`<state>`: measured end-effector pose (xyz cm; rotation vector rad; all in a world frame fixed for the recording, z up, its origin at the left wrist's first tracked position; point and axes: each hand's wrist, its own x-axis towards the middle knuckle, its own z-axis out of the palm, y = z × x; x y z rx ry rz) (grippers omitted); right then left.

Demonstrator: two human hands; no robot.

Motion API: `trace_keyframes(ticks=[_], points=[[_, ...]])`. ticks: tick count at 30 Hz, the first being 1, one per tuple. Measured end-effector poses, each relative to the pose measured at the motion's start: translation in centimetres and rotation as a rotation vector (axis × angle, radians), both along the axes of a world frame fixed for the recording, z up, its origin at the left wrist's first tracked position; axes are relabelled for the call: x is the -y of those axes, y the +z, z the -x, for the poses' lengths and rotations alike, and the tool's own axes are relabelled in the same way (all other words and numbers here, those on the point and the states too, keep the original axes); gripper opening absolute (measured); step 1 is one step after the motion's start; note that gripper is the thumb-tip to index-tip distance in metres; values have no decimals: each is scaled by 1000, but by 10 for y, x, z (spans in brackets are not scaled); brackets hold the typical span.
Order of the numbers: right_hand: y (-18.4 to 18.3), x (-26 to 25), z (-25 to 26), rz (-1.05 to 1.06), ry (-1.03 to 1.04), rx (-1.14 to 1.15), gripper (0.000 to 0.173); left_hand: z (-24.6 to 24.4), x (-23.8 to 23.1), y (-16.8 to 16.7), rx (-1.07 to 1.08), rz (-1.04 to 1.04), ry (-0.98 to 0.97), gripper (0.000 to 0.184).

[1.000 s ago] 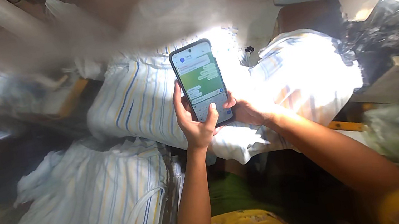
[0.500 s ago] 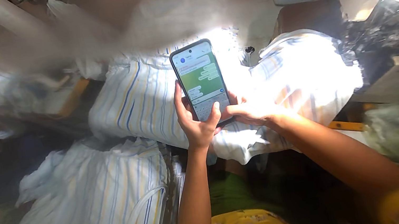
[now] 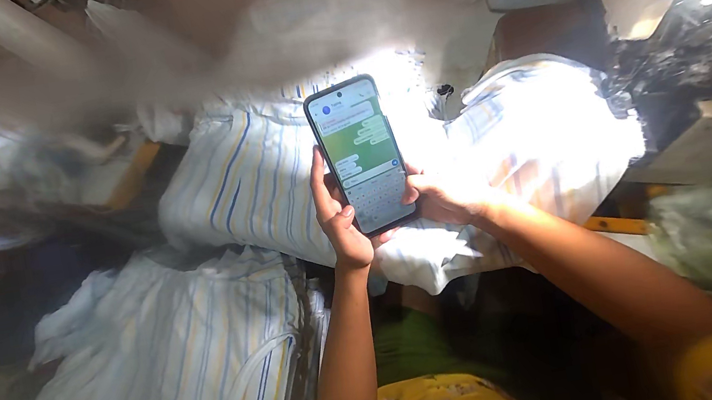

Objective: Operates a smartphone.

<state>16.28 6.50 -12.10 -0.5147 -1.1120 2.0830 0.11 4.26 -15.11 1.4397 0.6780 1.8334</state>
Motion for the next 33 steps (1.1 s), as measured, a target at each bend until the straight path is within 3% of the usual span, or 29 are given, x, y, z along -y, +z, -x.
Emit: trace_keyframes(ticks=[9,24,33], points=[[6,5,3,-40,-65,112,49,-2,3,3,-27,37,9,85],[4,6,6,-26,-99,111,38,-3,4,3,-39,13,10,86],[3,7,4,-91,-70,136,51,-5,7,7,-123,113,144,82]])
